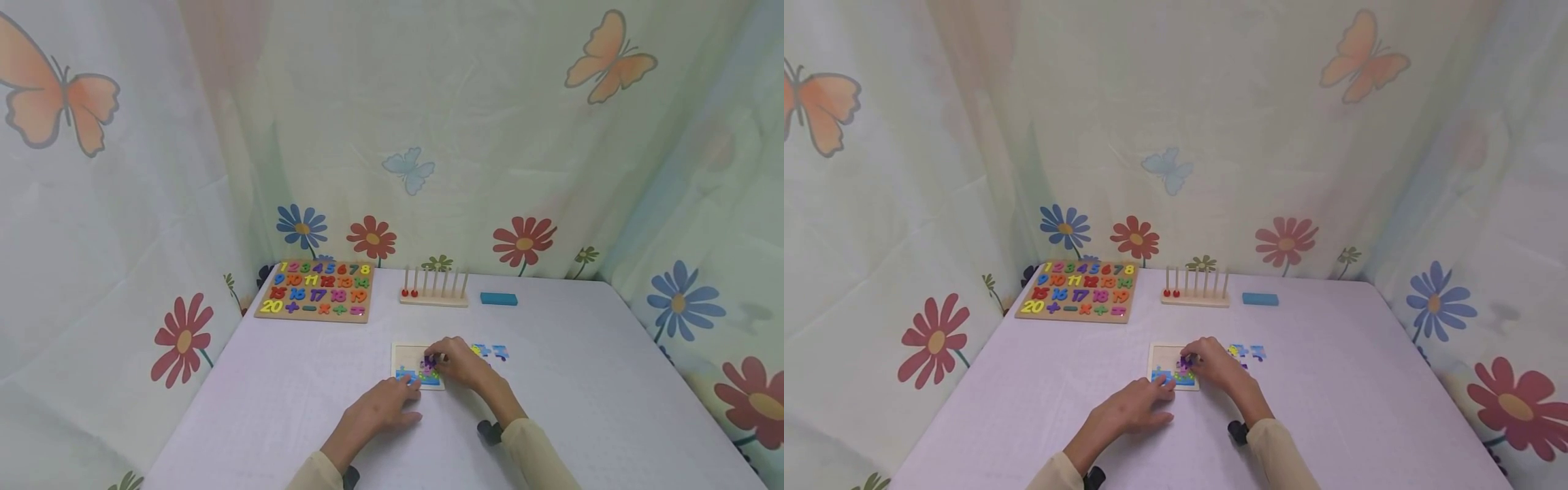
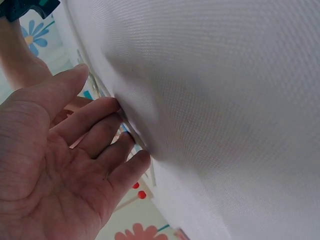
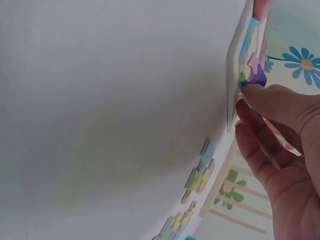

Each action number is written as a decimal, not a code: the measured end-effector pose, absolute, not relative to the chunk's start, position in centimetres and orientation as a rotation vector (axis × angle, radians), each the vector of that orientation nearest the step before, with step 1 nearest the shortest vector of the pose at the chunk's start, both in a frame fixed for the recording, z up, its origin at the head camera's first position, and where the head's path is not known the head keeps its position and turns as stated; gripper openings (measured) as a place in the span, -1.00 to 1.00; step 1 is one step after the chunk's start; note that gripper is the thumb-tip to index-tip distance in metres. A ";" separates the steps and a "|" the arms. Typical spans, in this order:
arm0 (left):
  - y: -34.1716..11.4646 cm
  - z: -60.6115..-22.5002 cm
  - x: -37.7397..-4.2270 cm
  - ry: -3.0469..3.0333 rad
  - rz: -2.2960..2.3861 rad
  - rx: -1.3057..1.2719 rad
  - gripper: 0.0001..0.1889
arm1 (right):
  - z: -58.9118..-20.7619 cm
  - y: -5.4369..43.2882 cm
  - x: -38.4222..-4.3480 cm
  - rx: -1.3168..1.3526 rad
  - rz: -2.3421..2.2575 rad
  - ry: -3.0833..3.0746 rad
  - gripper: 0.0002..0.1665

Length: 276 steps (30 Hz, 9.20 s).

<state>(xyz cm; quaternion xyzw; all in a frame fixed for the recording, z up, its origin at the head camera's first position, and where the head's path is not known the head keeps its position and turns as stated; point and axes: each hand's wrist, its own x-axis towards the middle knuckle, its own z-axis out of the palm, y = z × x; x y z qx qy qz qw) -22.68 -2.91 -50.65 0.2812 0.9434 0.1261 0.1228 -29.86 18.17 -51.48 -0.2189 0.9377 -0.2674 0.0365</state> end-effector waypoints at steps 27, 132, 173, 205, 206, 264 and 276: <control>-3.3 -57.1 -25.8 2.749 0.425 0.899 -0.50 | -51.1 17.8 -29.2 -0.696 -0.556 2.962 -0.68; -3.1 -50.6 -22.2 2.746 0.421 0.752 -0.52 | -50.9 31.4 -25.6 -0.721 -0.212 3.121 -0.51; -2.9 -50.6 -22.1 2.747 0.423 0.735 -0.50 | -51.4 31.0 -26.3 -0.609 -0.338 3.167 -0.67; -3.0 -50.8 -22.1 2.735 0.468 0.712 -0.52 | -51.7 30.6 -27.0 -0.526 -0.380 3.174 -0.79; -3.1 -50.8 -22.2 2.733 0.471 0.714 -0.52 | -51.7 30.6 -27.0 -0.523 -0.382 3.171 -0.79; -6.2 -52.8 -27.5 2.745 0.898 0.503 -0.20 | -53.0 15.2 -28.8 -1.017 -0.881 2.837 -0.71; -6.2 -52.9 -27.5 2.768 0.866 0.516 -0.24 | -52.7 15.2 -29.2 -0.960 -0.819 2.843 -0.73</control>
